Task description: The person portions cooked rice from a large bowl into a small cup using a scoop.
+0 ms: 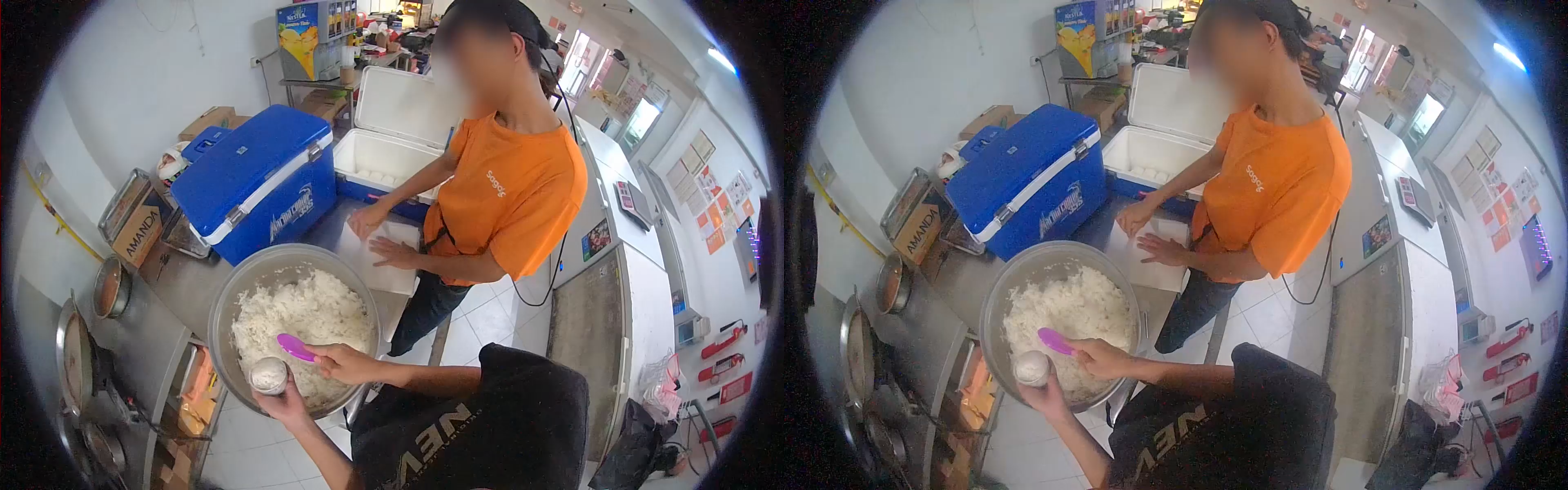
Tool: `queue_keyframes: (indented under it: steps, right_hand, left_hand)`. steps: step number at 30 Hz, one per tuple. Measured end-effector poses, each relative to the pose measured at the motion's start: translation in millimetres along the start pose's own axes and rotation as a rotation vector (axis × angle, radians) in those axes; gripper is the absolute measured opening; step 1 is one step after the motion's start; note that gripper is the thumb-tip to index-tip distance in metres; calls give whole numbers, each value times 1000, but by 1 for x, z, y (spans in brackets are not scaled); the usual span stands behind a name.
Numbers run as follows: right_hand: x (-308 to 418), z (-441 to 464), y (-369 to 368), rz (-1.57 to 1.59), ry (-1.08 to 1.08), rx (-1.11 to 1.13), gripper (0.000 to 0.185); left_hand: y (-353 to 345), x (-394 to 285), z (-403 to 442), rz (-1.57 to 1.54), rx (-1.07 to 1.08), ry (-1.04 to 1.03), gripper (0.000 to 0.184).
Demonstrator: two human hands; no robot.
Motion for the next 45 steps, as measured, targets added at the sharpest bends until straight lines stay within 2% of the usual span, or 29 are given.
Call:
queue_keyframes:
  steps: [1,2,5,7,8,10,11,13,15,17,19,20,22,25,27,28,30,31,32,34,36,38,40,43,45]
  right_hand:
    - [-1,-3,-1,58,-127,73,49]
    - [-4,-5,-5,127,-153,52,47]
    - [-18,-10,-16,368,-281,28,42]
    - [-23,-16,-21,579,-442,45,40]
    - [-26,-16,-23,584,-412,18,37]
    - [-26,-17,-28,593,-351,-40,33]
    - [-28,-18,-27,530,-309,-66,33]
    - [-12,-21,-23,405,-230,-112,34]
    - [-12,-26,-19,248,-110,-178,34]
    - [-10,-31,-16,155,-48,-210,35]
    - [-6,-33,-12,130,-44,-209,36]
    - [-3,-35,-10,97,-34,-205,37]
    - [4,-36,-7,31,-11,-196,37]
    - [8,-37,-6,-11,-38,-157,38]
    - [16,-38,-3,-68,47,-210,38]
    - [9,-40,-4,-100,98,-219,40]
    - [3,-41,-11,-156,209,-216,44]
    - [-1,-46,-13,-168,144,-173,46]
    - [13,-47,-8,-187,87,-126,48]
    - [25,-43,-8,-283,223,-137,60]
    - [19,-43,-16,-419,249,-76,60]
    - [15,-38,-23,-557,257,-33,61]
    - [16,-37,-29,-686,252,16,61]
    - [26,-24,-28,-515,237,-20,57]
    - [23,-11,-27,-499,259,97,52]
  left_hand:
    - [0,2,1,15,7,-16,39]
    - [2,4,3,4,8,-7,40]
    - [3,0,1,268,21,-160,41]
    - [1,0,3,184,-43,-80,41]
    - [0,5,7,-40,-112,80,42]
    - [-3,10,8,-91,-115,107,43]
    - [-3,11,7,81,-52,-29,43]
    - [-15,-3,-3,11,-81,22,44]
    - [-34,-12,-11,-481,-259,397,45]
    - [-5,12,1,16,-83,158,46]
    - [-12,5,-5,-3,-97,199,46]
    - [-20,-1,-7,-271,-198,361,46]
    - [-32,-8,-14,-541,-293,524,46]
    - [-30,-10,-17,-534,-277,528,47]
    - [-32,-14,-19,-523,-268,520,49]
    - [-34,-31,-24,190,-19,130,51]
    - [-42,-48,-48,769,218,-182,53]
    - [-36,-44,-47,782,211,-267,51]
    - [-29,-37,-45,640,190,-263,50]
    - [-24,-27,-40,423,144,-212,48]
    - [-30,-31,-41,541,107,-204,44]
    - [-38,-24,-40,159,19,87,40]
    - [-50,-15,-47,-663,-140,504,35]
    - [-68,-40,-59,-581,-155,556,47]
    - [-65,-42,-59,-485,-84,529,45]
Point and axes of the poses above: each hand's wrist, its own z-axis towards the middle knuckle, its own y-axis out of the back of the hand, x = y × z, the point moved 4 cm from there along z, towards the middle knuckle, and after that the axes turned 4 degrees about -x, right-handed, at the moved point
